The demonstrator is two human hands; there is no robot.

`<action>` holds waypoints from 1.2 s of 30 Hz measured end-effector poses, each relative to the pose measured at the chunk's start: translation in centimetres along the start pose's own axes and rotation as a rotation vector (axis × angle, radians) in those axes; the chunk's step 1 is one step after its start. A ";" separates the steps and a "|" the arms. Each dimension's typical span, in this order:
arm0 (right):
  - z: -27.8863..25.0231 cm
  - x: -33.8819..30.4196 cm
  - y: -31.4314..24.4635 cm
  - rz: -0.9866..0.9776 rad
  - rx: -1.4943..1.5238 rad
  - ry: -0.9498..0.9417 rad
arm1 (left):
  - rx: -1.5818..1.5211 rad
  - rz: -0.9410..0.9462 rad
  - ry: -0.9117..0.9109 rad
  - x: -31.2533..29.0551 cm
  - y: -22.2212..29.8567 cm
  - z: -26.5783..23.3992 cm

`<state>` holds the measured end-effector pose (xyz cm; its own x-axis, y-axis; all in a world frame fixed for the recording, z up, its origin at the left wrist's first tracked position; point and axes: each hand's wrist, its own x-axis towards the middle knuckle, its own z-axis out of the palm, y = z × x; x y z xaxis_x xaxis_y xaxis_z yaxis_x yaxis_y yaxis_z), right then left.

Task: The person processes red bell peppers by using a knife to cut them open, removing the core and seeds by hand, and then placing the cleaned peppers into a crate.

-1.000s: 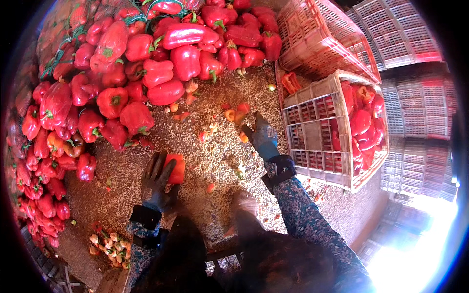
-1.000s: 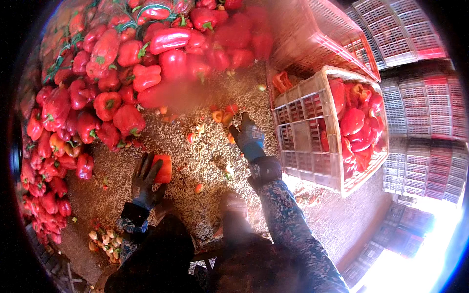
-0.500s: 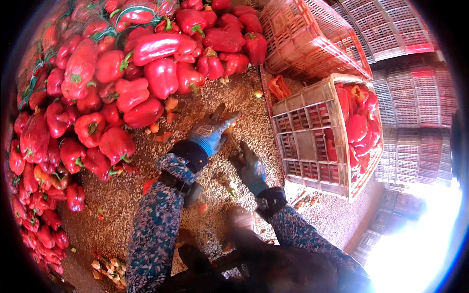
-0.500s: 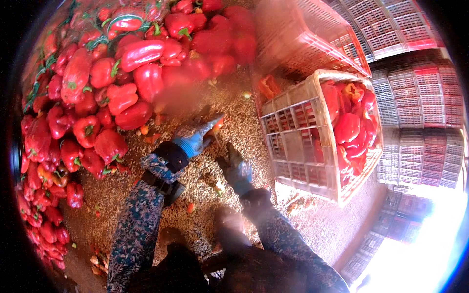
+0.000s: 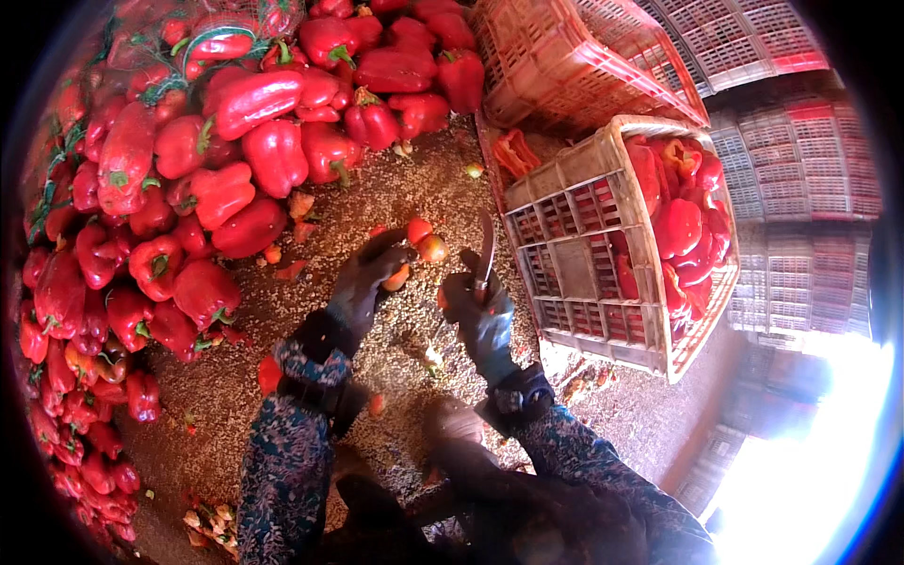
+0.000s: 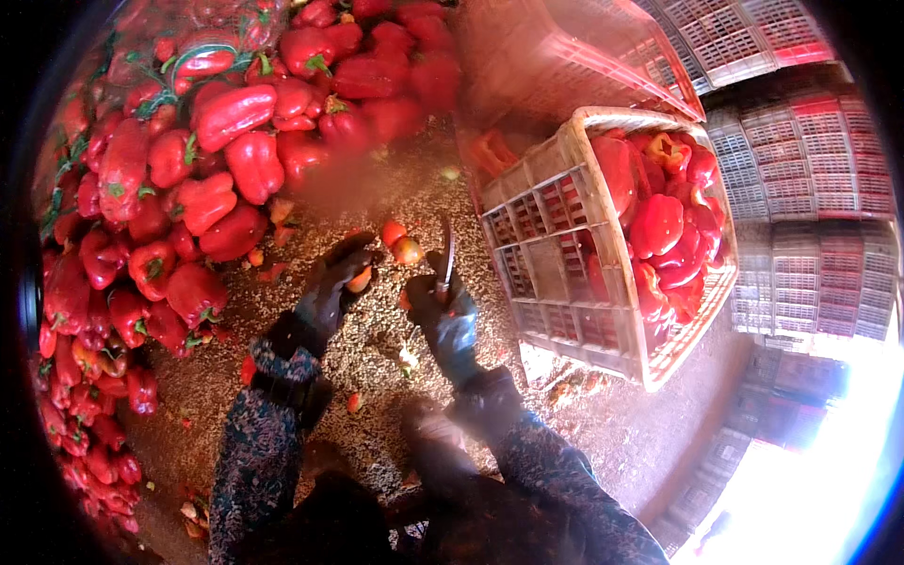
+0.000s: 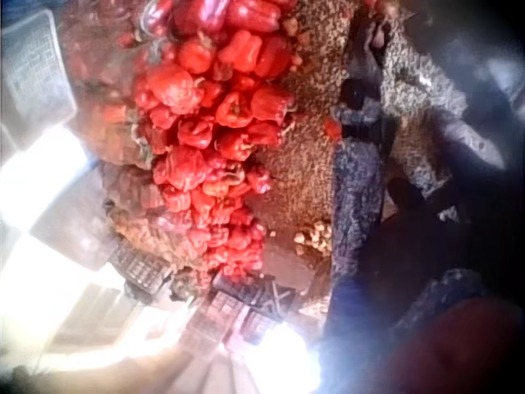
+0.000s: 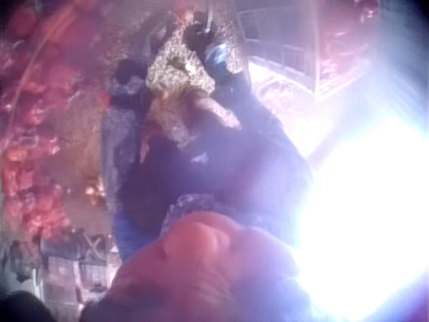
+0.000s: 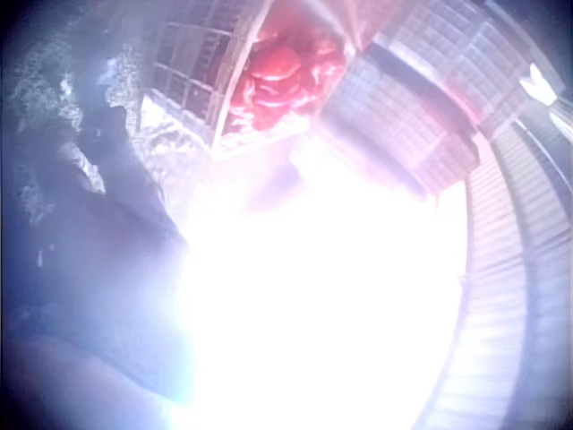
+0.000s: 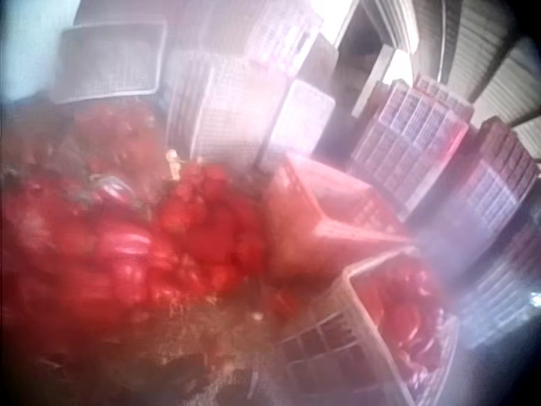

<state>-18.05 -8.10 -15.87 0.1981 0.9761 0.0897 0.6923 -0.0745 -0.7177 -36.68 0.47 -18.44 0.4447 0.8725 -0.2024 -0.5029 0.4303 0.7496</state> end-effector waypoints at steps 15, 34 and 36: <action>4.0 6.3 4.9 -0.104 -0.343 -0.258 | -0.639 -0.344 0.277 -8.0 -0.5 3.0; -1.5 0.7 -2.8 0.245 0.527 -0.261 | -0.818 -0.153 0.042 -5.6 1.1 1.8; -3.0 -1.0 -2.2 0.397 0.758 -0.178 | -0.718 -0.251 0.345 -3.1 5.7 7.0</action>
<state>-17.64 -9.51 -12.31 0.1719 0.9288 -0.3284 -0.0660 -0.3217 -0.9445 -35.74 -1.37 -9.12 0.4135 0.7026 -0.5790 -0.8212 0.5625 0.0961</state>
